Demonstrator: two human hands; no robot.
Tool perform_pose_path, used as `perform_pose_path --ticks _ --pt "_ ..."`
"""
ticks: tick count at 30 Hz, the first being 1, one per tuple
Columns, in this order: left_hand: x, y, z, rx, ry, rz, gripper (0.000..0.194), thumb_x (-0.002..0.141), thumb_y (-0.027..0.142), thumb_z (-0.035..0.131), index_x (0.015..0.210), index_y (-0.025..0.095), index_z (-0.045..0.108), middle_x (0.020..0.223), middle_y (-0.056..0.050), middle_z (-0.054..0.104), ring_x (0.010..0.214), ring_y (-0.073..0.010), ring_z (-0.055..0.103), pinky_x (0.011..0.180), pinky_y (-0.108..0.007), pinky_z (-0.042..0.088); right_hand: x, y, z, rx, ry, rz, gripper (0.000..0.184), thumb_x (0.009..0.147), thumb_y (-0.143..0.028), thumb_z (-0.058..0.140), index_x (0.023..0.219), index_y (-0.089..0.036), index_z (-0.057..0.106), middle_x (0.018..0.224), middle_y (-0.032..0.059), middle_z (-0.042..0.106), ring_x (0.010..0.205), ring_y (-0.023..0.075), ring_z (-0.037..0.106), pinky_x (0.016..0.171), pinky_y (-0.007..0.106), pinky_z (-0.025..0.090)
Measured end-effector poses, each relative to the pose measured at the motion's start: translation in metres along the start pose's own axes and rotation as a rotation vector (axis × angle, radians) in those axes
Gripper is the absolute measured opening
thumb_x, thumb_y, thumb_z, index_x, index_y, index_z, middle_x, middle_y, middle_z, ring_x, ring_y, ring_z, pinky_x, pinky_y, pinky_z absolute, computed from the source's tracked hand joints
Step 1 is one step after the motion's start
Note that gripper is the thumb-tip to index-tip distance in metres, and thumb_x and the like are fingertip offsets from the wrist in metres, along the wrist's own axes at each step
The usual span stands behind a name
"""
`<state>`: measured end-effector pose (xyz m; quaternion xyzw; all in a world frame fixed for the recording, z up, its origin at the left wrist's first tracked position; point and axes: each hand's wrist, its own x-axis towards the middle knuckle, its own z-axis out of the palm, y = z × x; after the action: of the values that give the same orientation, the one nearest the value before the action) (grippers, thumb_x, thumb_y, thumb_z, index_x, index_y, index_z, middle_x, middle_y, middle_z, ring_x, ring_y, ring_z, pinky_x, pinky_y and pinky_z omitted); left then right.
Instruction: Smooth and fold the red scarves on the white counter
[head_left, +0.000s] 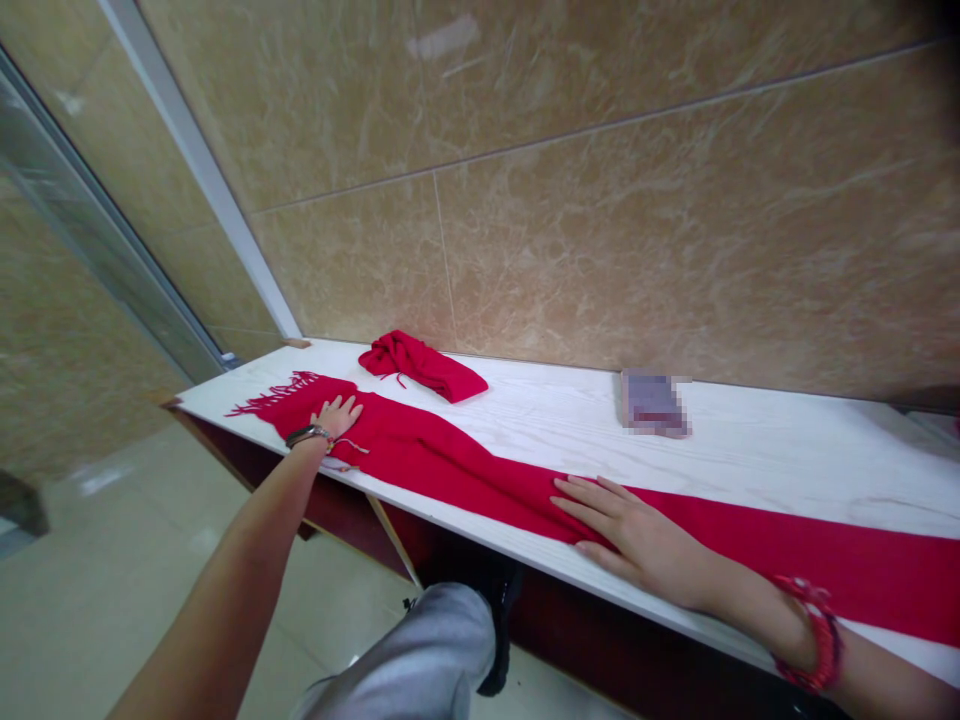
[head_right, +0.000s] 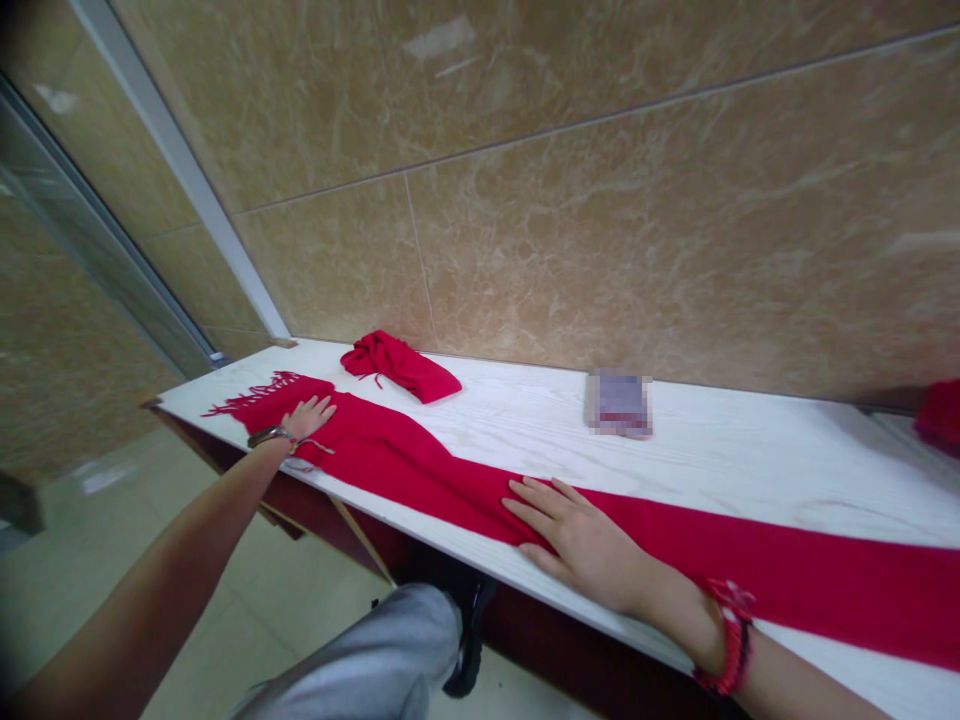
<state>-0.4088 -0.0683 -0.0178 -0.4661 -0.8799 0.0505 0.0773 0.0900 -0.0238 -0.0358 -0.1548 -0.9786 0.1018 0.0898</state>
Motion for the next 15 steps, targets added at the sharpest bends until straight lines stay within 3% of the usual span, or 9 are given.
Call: perform_pose_path --ticks 2,4,6,9,15 --pt "0.000 0.003 -0.003 0.008 0.083 -0.041 0.057 0.090 0.043 0.019 0.138 0.016 0.030 0.143 -0.018 0.025 0.130 -0.0354 0.023 0.096 -0.057 0.026 0.000 0.000 0.000 0.002 -0.004 -0.003 0.049 0.091 -0.044 0.034 0.136 -0.026 0.035 0.142 0.0060 0.033 0.130 0.0241 0.030 0.106 0.049 0.024" --pt "-0.001 0.010 -0.004 -0.022 0.154 -0.039 0.055 0.090 0.042 0.018 0.140 0.020 0.025 0.148 -0.013 0.016 0.133 -0.0331 0.014 0.099 -0.058 0.021 0.001 0.000 0.000 0.007 -0.001 -0.004 0.049 0.091 -0.044 0.034 0.136 -0.026 0.035 0.142 0.0062 0.034 0.130 0.0241 0.030 0.106 0.049 0.024" --pt "0.000 0.016 -0.002 -0.088 0.095 -0.065 0.057 0.088 0.050 0.021 0.140 0.027 0.025 0.148 -0.009 0.016 0.133 -0.0370 0.014 0.095 -0.064 0.021 0.001 0.001 0.001 0.011 0.006 -0.005 0.048 0.090 -0.044 0.035 0.135 -0.026 0.036 0.141 0.0063 0.035 0.130 0.0243 0.030 0.106 0.049 0.024" --pt "0.003 0.012 0.005 -0.162 -0.094 -0.163 0.068 0.080 0.064 0.027 0.139 0.029 0.027 0.146 -0.012 0.022 0.128 -0.0468 0.018 0.086 -0.071 0.023 0.000 0.001 0.001 0.008 0.015 -0.001 0.049 0.090 -0.043 0.035 0.136 -0.026 0.036 0.141 0.0063 0.035 0.129 0.0244 0.031 0.106 0.049 0.025" --pt "0.017 -0.009 0.017 -0.219 -0.159 -0.241 0.078 0.076 0.072 0.020 0.141 0.028 0.019 0.149 -0.009 0.011 0.130 -0.0461 0.009 0.091 -0.071 0.017 -0.001 0.000 -0.001 -0.018 -0.013 0.002 0.050 0.091 -0.045 0.033 0.136 -0.023 0.036 0.142 0.0067 0.033 0.130 0.0237 0.030 0.107 0.048 0.025"
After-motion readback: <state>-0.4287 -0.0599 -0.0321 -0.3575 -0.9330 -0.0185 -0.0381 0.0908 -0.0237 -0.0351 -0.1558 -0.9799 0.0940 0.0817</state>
